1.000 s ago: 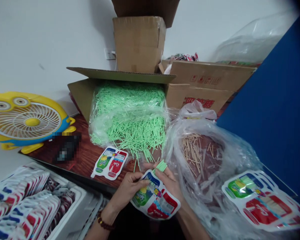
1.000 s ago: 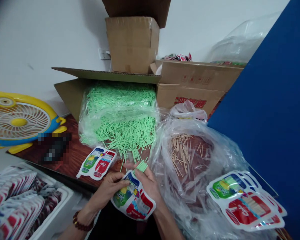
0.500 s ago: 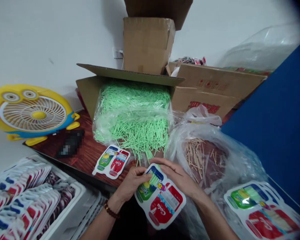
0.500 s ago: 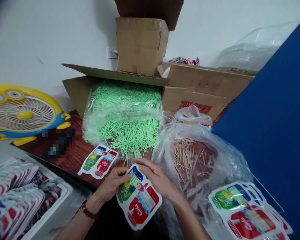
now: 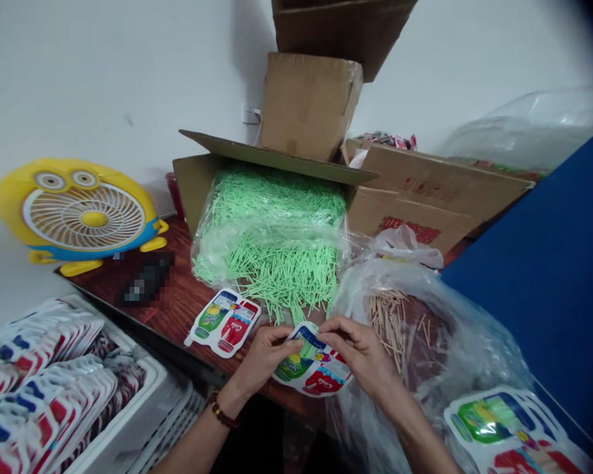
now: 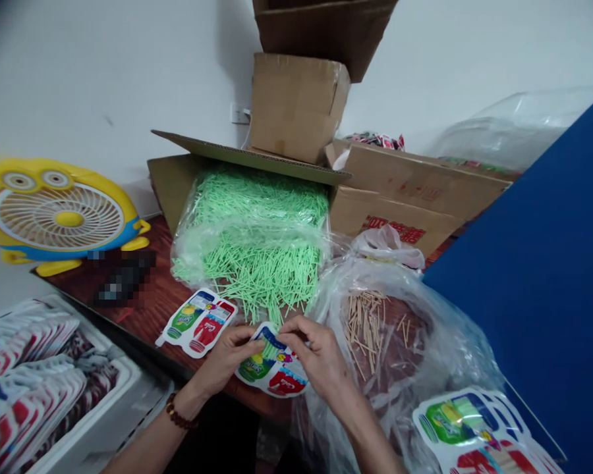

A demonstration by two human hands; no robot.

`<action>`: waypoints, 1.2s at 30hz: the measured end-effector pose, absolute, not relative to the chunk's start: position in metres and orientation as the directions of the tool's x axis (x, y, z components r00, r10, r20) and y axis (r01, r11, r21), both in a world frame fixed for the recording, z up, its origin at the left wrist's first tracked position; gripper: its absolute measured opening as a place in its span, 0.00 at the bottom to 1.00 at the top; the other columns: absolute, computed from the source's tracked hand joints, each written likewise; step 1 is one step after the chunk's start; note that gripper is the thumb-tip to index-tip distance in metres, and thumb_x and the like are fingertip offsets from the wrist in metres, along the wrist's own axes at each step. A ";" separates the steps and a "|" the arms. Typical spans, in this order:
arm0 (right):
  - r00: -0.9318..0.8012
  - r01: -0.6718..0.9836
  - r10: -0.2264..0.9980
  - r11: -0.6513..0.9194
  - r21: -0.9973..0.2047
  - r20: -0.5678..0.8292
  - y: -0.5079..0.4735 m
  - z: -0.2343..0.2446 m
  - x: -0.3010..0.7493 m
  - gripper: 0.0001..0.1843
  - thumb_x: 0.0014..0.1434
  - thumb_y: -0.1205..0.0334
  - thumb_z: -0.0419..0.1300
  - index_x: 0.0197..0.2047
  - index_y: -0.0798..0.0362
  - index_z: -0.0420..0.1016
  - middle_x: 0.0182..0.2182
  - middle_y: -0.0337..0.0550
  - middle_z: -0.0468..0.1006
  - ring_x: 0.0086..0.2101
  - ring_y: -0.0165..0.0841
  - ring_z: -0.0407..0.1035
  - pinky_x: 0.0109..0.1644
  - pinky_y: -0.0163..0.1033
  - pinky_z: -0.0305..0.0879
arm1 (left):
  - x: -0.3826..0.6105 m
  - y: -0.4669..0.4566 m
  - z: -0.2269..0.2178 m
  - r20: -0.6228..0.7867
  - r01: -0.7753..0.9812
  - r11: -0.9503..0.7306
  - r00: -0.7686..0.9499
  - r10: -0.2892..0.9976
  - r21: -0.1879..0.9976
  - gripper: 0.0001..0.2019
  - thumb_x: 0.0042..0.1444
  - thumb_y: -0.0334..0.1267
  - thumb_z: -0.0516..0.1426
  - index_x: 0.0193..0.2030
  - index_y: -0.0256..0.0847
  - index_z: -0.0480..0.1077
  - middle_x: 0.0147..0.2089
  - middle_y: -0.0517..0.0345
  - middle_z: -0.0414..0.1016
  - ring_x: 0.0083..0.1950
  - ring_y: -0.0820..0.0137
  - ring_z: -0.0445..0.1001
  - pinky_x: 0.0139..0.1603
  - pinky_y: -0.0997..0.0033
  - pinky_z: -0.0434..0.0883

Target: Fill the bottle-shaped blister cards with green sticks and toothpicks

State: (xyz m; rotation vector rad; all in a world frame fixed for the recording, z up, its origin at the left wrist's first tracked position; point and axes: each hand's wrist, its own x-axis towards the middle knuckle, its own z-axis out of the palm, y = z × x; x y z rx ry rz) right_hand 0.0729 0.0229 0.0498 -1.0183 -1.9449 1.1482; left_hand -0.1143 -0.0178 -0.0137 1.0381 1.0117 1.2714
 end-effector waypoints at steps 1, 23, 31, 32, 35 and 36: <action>-0.501 0.297 0.850 0.344 -0.891 0.161 0.024 0.052 0.071 0.09 0.60 0.56 0.59 0.32 0.52 0.75 0.27 0.37 0.74 0.30 0.30 0.67 0.34 0.33 0.60 | -0.115 -0.018 -0.012 0.009 -0.231 -0.005 0.016 1.000 0.973 0.10 0.51 0.42 0.63 0.31 0.37 0.78 0.28 0.60 0.75 0.31 0.72 0.70 0.33 0.75 0.66; -0.621 0.297 0.778 0.346 -0.890 0.096 0.050 0.062 0.059 0.07 0.58 0.59 0.60 0.32 0.52 0.76 0.27 0.38 0.75 0.29 0.30 0.66 0.34 0.34 0.61 | -0.121 -0.021 0.001 -0.087 -0.382 0.124 0.113 0.990 0.916 0.14 0.45 0.38 0.67 0.40 0.36 0.78 0.35 0.57 0.81 0.34 0.66 0.77 0.39 0.69 0.71; -0.657 0.296 0.753 0.302 -0.906 0.037 0.056 0.057 0.064 0.09 0.59 0.58 0.57 0.35 0.52 0.77 0.30 0.39 0.77 0.31 0.32 0.69 0.35 0.35 0.64 | -0.120 -0.022 -0.005 -0.137 -0.378 0.177 0.131 0.982 0.909 0.14 0.46 0.39 0.67 0.39 0.36 0.78 0.33 0.55 0.81 0.34 0.64 0.77 0.38 0.67 0.71; -0.656 0.293 0.753 0.311 -0.904 0.047 0.056 0.056 0.063 0.08 0.59 0.59 0.58 0.34 0.52 0.77 0.29 0.39 0.77 0.31 0.32 0.69 0.35 0.35 0.64 | -0.120 -0.022 -0.004 -0.135 -0.388 0.179 0.138 0.981 0.904 0.15 0.45 0.39 0.67 0.40 0.36 0.78 0.34 0.55 0.82 0.35 0.63 0.78 0.38 0.66 0.72; -0.648 0.296 0.759 0.335 -0.894 0.070 0.059 0.055 0.062 0.08 0.59 0.60 0.57 0.33 0.53 0.76 0.28 0.39 0.76 0.30 0.31 0.68 0.34 0.34 0.64 | -0.120 -0.022 -0.005 -0.153 -0.391 0.194 0.133 0.979 0.900 0.15 0.44 0.39 0.68 0.39 0.35 0.78 0.35 0.53 0.82 0.34 0.62 0.78 0.38 0.65 0.72; -0.630 0.290 0.772 0.338 -0.895 0.087 0.062 0.055 0.061 0.08 0.59 0.60 0.57 0.32 0.53 0.75 0.27 0.38 0.75 0.29 0.31 0.68 0.34 0.34 0.63 | -0.120 -0.022 -0.007 -0.164 -0.384 0.201 0.125 0.978 0.901 0.15 0.44 0.40 0.68 0.38 0.35 0.78 0.34 0.53 0.82 0.34 0.62 0.78 0.38 0.65 0.72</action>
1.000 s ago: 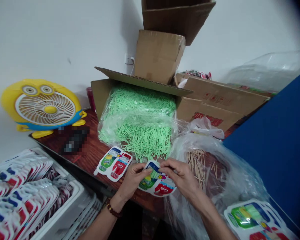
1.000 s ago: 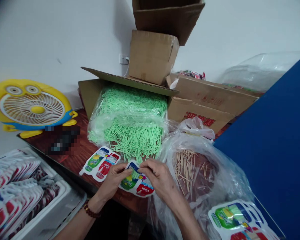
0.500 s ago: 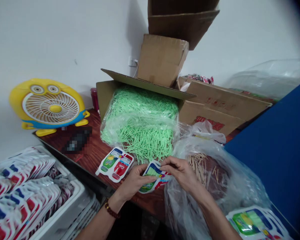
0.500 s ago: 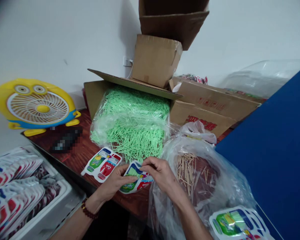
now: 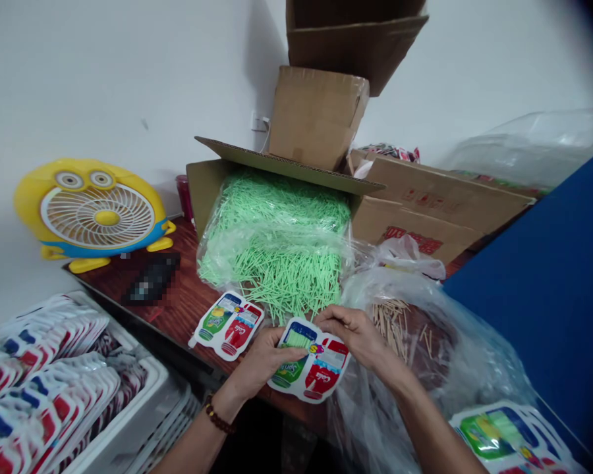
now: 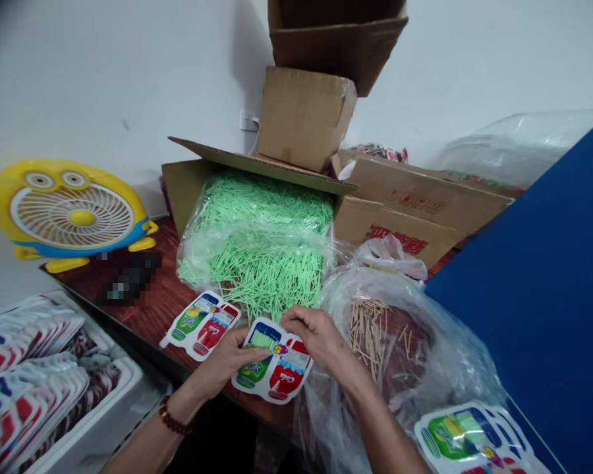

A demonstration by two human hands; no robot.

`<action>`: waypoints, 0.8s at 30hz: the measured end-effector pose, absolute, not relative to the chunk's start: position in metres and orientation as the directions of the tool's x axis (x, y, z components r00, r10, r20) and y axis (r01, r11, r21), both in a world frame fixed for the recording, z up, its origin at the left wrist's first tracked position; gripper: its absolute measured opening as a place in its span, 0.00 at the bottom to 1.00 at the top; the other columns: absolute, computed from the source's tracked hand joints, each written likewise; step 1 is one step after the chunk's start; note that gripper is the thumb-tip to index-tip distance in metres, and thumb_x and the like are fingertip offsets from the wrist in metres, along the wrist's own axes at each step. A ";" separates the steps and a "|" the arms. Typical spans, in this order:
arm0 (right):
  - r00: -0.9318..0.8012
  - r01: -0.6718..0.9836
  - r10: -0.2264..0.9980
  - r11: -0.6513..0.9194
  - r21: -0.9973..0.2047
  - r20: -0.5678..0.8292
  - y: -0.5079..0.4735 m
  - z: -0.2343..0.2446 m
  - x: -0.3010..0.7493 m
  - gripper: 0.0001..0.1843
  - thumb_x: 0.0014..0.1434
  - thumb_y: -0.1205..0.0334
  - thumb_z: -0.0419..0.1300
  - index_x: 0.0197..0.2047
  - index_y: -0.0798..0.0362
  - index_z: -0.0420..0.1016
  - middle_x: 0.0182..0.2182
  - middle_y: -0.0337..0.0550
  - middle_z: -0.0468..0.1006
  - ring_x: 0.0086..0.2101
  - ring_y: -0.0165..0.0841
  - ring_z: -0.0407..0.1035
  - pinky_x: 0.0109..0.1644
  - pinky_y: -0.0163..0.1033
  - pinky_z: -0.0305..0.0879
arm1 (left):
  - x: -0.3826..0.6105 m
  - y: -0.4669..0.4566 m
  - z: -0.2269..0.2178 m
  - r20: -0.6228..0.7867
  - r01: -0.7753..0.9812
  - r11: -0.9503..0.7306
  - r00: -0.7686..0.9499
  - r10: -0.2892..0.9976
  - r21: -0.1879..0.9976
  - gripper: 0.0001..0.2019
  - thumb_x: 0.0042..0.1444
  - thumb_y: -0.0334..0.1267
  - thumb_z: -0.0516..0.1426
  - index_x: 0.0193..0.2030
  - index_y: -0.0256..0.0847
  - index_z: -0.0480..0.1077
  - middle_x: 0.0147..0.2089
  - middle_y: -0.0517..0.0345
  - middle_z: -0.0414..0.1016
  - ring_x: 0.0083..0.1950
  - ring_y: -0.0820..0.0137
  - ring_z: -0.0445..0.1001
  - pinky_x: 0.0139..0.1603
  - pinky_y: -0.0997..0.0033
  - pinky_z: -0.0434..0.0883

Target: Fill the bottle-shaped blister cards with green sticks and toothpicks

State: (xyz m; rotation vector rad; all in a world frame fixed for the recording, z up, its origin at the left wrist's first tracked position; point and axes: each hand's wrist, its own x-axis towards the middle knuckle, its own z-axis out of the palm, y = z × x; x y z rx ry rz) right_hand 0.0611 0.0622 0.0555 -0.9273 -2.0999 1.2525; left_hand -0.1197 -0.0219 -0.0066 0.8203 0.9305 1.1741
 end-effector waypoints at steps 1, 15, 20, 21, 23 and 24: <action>-0.600 0.278 0.792 0.338 -0.899 0.112 0.066 0.056 0.061 0.08 0.59 0.60 0.57 0.32 0.53 0.75 0.26 0.38 0.75 0.29 0.31 0.68 0.34 0.35 0.63 | -0.120 -0.022 -0.008 -0.176 -0.377 0.207 0.117 0.977 0.903 0.15 0.44 0.40 0.67 0.38 0.35 0.77 0.34 0.52 0.82 0.33 0.62 0.78 0.38 0.64 0.73; -0.654 0.270 0.755 0.289 -0.919 0.045 0.061 0.027 0.073 0.12 0.58 0.56 0.59 0.44 0.52 0.74 0.35 0.40 0.78 0.36 0.33 0.71 0.40 0.37 0.66 | -0.115 -0.019 -0.016 -0.191 -0.343 0.205 0.074 0.979 0.917 0.14 0.46 0.41 0.67 0.38 0.35 0.77 0.34 0.54 0.82 0.34 0.63 0.78 0.38 0.66 0.72; -0.579 0.356 0.815 0.285 -0.890 0.029 0.053 0.021 0.080 0.08 0.58 0.58 0.60 0.32 0.52 0.76 0.25 0.36 0.75 0.28 0.31 0.68 0.32 0.33 0.61 | -0.111 -0.021 -0.009 -0.151 -0.338 0.183 0.119 0.981 0.923 0.13 0.48 0.39 0.65 0.40 0.35 0.78 0.36 0.54 0.82 0.35 0.64 0.77 0.38 0.68 0.72; -0.576 0.357 0.817 0.290 -0.888 0.035 0.053 0.023 0.081 0.08 0.57 0.58 0.60 0.31 0.52 0.76 0.25 0.36 0.75 0.28 0.30 0.67 0.31 0.33 0.60 | -0.110 -0.021 -0.007 -0.158 -0.348 0.198 0.141 0.977 0.916 0.14 0.48 0.38 0.66 0.42 0.35 0.77 0.36 0.53 0.82 0.35 0.64 0.78 0.38 0.67 0.72; -0.584 0.353 0.810 0.306 -0.884 0.048 0.052 0.027 0.081 0.08 0.57 0.59 0.60 0.30 0.53 0.76 0.24 0.35 0.73 0.27 0.29 0.65 0.30 0.32 0.58 | -0.109 -0.020 -0.003 -0.184 -0.358 0.241 0.185 0.965 0.902 0.16 0.46 0.36 0.67 0.43 0.36 0.76 0.36 0.53 0.82 0.34 0.65 0.78 0.38 0.67 0.72; -0.591 0.351 0.805 0.317 -0.881 0.054 0.051 0.028 0.082 0.08 0.57 0.59 0.60 0.29 0.53 0.76 0.24 0.35 0.73 0.27 0.29 0.65 0.30 0.32 0.58 | -0.109 -0.019 0.000 -0.192 -0.352 0.251 0.194 0.962 0.902 0.15 0.45 0.36 0.67 0.42 0.35 0.76 0.35 0.54 0.82 0.33 0.66 0.77 0.37 0.68 0.72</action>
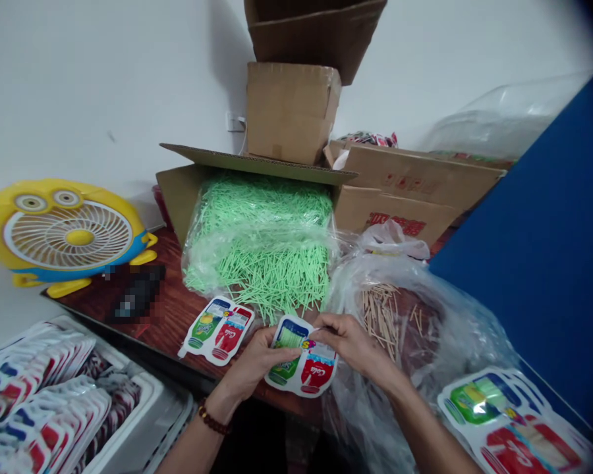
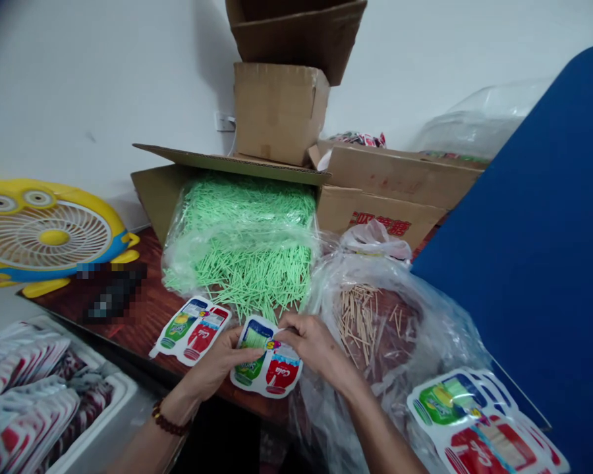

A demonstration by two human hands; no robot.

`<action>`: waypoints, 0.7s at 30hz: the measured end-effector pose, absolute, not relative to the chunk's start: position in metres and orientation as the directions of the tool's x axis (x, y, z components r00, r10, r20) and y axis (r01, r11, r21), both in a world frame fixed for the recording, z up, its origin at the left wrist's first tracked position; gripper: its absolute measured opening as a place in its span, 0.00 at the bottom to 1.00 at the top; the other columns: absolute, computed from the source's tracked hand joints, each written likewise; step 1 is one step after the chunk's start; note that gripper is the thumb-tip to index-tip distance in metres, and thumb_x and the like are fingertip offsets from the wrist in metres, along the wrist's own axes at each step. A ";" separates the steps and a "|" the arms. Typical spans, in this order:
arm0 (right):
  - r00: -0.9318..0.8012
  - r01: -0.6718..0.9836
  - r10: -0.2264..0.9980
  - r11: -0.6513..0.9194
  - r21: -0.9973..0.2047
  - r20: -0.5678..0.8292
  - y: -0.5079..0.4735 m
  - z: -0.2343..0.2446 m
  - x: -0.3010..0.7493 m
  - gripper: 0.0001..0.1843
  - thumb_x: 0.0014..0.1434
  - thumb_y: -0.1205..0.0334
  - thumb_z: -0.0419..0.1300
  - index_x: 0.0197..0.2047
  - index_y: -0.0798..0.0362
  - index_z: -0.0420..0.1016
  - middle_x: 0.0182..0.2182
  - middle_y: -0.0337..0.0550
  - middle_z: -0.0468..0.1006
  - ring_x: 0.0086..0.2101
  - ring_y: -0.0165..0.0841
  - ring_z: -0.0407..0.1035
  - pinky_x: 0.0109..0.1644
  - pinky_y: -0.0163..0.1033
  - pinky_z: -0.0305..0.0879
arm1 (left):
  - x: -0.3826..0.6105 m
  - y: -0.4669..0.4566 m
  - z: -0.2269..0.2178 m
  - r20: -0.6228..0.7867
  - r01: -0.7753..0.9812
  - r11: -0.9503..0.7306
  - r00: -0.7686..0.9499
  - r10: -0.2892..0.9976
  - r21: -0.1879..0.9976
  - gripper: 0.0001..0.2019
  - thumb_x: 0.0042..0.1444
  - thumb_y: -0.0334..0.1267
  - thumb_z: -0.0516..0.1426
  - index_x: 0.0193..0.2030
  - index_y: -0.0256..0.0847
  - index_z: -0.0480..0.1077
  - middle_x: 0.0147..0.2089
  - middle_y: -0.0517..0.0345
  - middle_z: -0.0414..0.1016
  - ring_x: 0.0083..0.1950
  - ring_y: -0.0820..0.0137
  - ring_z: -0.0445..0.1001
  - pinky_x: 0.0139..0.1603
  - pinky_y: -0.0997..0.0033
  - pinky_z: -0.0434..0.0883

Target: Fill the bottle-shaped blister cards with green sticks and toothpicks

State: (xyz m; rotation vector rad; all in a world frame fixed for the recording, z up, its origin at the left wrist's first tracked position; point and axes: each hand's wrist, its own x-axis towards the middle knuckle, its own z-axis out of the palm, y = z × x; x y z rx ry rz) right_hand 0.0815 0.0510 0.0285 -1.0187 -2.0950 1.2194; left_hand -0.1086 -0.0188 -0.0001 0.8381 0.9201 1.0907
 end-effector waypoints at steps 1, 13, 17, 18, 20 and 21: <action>-0.598 0.348 0.800 0.324 -0.880 0.058 0.050 0.030 0.083 0.07 0.57 0.60 0.60 0.29 0.53 0.76 0.24 0.35 0.73 0.26 0.29 0.64 0.30 0.32 0.58 | -0.107 -0.018 0.002 -0.195 -0.336 0.251 0.192 0.962 0.908 0.14 0.45 0.36 0.67 0.40 0.35 0.76 0.34 0.54 0.81 0.32 0.67 0.77 0.36 0.69 0.72; -0.590 0.289 0.806 0.255 -0.923 0.038 0.038 0.015 0.120 0.05 0.56 0.64 0.60 0.30 0.53 0.74 0.23 0.34 0.71 0.25 0.27 0.62 0.27 0.30 0.55 | -0.075 -0.021 0.000 -0.152 -0.026 0.156 0.107 0.983 0.987 0.18 0.44 0.39 0.67 0.41 0.36 0.72 0.36 0.55 0.79 0.36 0.65 0.76 0.37 0.70 0.71; -0.551 0.293 0.833 0.244 -0.924 0.045 0.031 0.006 0.124 0.05 0.55 0.62 0.62 0.30 0.54 0.75 0.24 0.34 0.72 0.26 0.27 0.62 0.28 0.29 0.55 | -0.065 -0.023 -0.002 -0.223 -0.045 0.230 0.131 0.966 0.972 0.12 0.44 0.40 0.66 0.33 0.34 0.74 0.28 0.58 0.78 0.28 0.69 0.74 0.31 0.73 0.70; -0.545 0.293 0.837 0.244 -0.925 0.048 0.029 0.005 0.126 0.05 0.55 0.62 0.62 0.30 0.54 0.75 0.24 0.34 0.72 0.26 0.27 0.63 0.28 0.29 0.55 | -0.063 -0.023 -0.003 -0.235 -0.039 0.243 0.142 0.962 0.969 0.12 0.44 0.40 0.66 0.32 0.34 0.74 0.27 0.58 0.78 0.27 0.70 0.73 0.29 0.74 0.70; -0.532 0.298 0.845 0.240 -0.924 0.048 0.025 0.002 0.132 0.06 0.56 0.60 0.62 0.30 0.53 0.75 0.24 0.34 0.72 0.26 0.26 0.64 0.29 0.29 0.55 | -0.058 -0.023 -0.007 -0.237 -0.031 0.245 0.155 0.959 0.969 0.11 0.44 0.40 0.66 0.30 0.34 0.75 0.25 0.59 0.77 0.26 0.70 0.72 0.28 0.75 0.69; -0.525 0.308 0.850 0.239 -0.921 0.045 0.023 0.002 0.136 0.07 0.57 0.60 0.61 0.29 0.53 0.75 0.23 0.33 0.72 0.26 0.26 0.63 0.28 0.29 0.55 | -0.056 -0.022 -0.009 -0.232 -0.027 0.239 0.159 0.960 0.971 0.11 0.43 0.40 0.66 0.29 0.35 0.75 0.25 0.60 0.77 0.25 0.70 0.72 0.27 0.75 0.68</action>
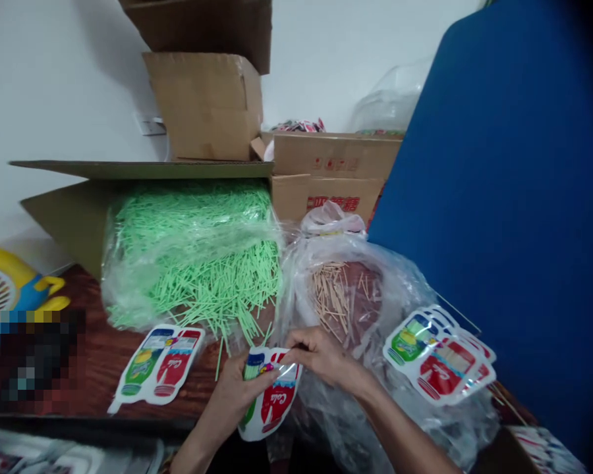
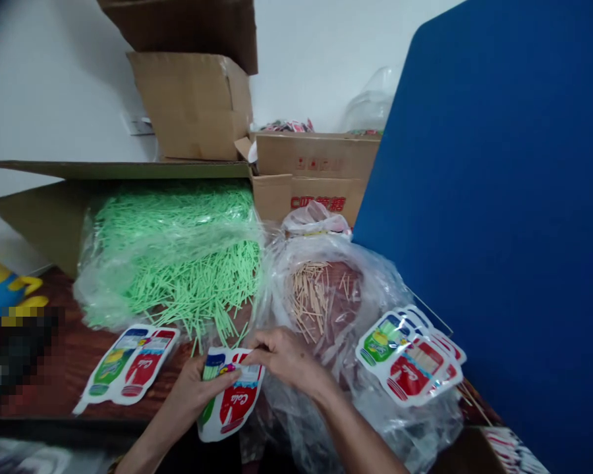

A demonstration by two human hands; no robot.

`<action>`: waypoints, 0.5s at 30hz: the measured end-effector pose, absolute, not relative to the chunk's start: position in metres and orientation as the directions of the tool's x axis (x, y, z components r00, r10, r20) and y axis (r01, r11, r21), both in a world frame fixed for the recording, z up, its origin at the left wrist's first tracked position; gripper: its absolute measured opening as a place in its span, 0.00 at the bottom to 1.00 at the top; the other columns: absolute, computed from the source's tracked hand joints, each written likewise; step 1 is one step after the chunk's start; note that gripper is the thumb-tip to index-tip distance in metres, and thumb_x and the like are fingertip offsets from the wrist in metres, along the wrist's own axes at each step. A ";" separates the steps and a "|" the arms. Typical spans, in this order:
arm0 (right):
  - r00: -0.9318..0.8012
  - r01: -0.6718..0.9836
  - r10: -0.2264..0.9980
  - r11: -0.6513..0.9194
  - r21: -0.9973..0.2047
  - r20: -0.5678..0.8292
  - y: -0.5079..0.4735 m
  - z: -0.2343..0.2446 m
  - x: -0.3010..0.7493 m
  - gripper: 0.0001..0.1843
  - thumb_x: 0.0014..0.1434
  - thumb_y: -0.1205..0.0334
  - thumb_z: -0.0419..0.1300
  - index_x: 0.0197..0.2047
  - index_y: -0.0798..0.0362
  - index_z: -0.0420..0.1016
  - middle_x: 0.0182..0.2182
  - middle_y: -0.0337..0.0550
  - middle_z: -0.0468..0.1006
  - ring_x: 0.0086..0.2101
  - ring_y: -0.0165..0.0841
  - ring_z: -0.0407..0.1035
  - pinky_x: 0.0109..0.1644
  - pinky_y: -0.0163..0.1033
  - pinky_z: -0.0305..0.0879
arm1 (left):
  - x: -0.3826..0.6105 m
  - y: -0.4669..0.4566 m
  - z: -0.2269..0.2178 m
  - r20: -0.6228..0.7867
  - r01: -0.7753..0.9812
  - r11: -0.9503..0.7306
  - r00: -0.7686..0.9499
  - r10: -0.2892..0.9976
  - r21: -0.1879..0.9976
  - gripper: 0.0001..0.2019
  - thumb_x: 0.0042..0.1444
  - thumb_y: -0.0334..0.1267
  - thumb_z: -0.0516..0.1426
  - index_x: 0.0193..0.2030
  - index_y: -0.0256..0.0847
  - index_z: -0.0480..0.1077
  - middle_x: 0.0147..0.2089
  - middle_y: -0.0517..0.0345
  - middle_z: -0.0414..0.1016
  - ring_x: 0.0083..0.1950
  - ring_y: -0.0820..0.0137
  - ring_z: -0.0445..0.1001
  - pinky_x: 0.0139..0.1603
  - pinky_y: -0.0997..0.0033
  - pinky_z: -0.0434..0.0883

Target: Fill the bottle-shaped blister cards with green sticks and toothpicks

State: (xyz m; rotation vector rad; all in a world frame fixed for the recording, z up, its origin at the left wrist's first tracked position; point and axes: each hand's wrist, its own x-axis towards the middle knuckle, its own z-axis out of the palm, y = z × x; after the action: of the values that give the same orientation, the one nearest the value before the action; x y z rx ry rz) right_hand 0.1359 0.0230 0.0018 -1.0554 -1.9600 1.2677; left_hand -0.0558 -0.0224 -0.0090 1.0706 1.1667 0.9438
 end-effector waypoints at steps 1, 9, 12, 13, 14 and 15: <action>-0.516 0.322 0.856 0.240 -0.916 0.042 0.021 0.001 0.140 0.09 0.57 0.59 0.61 0.29 0.53 0.75 0.23 0.33 0.71 0.26 0.26 0.63 0.28 0.29 0.54 | -0.053 -0.022 -0.011 -0.229 -0.019 0.235 0.162 0.960 0.972 0.10 0.43 0.40 0.66 0.28 0.35 0.75 0.24 0.60 0.77 0.25 0.71 0.71 0.27 0.76 0.68; -0.466 0.391 0.885 0.221 -0.893 0.015 0.036 -0.009 0.182 0.17 0.61 0.53 0.55 0.26 0.54 0.72 0.20 0.33 0.70 0.23 0.25 0.63 0.25 0.29 0.54 | -0.032 -0.014 -0.028 -0.336 0.029 0.341 0.270 0.902 0.940 0.12 0.47 0.44 0.64 0.27 0.36 0.73 0.26 0.60 0.76 0.27 0.70 0.72 0.29 0.75 0.68; -0.194 0.617 0.979 0.077 -0.784 -0.057 0.078 -0.017 0.204 0.15 0.62 0.56 0.52 0.30 0.54 0.74 0.23 0.36 0.75 0.24 0.27 0.68 0.28 0.30 0.60 | -0.029 -0.013 -0.031 -0.379 0.058 0.377 0.259 0.888 0.924 0.14 0.46 0.46 0.65 0.26 0.35 0.73 0.24 0.59 0.76 0.26 0.70 0.72 0.28 0.75 0.68; -0.105 0.666 0.993 0.027 -0.745 -0.058 0.095 -0.019 0.210 0.15 0.62 0.58 0.50 0.32 0.54 0.74 0.24 0.38 0.77 0.24 0.28 0.69 0.29 0.30 0.60 | -0.028 -0.013 -0.031 -0.392 0.056 0.390 0.250 0.886 0.919 0.15 0.45 0.47 0.65 0.26 0.35 0.73 0.24 0.59 0.76 0.25 0.70 0.72 0.27 0.75 0.68; -0.051 0.697 0.997 -0.006 -0.717 -0.057 0.112 -0.021 0.216 0.15 0.62 0.61 0.49 0.33 0.55 0.75 0.26 0.40 0.78 0.26 0.29 0.70 0.30 0.31 0.61 | -0.028 -0.014 -0.032 -0.403 0.046 0.404 0.238 0.884 0.913 0.15 0.44 0.47 0.66 0.26 0.35 0.73 0.24 0.58 0.76 0.25 0.70 0.72 0.27 0.75 0.68; 0.001 0.730 0.998 -0.040 -0.683 -0.058 0.127 -0.022 0.219 0.14 0.61 0.62 0.50 0.33 0.56 0.76 0.27 0.43 0.78 0.28 0.31 0.71 0.32 0.32 0.62 | -0.028 -0.015 -0.032 -0.413 0.030 0.417 0.223 0.883 0.908 0.16 0.43 0.47 0.67 0.26 0.35 0.73 0.24 0.58 0.76 0.25 0.69 0.72 0.27 0.74 0.68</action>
State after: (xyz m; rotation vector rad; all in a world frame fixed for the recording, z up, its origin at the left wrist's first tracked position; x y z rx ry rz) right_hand 0.2193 0.1271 -0.0218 -1.8196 -1.7767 0.7623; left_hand -0.0276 -0.0151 -0.0323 0.9756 1.2044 0.7410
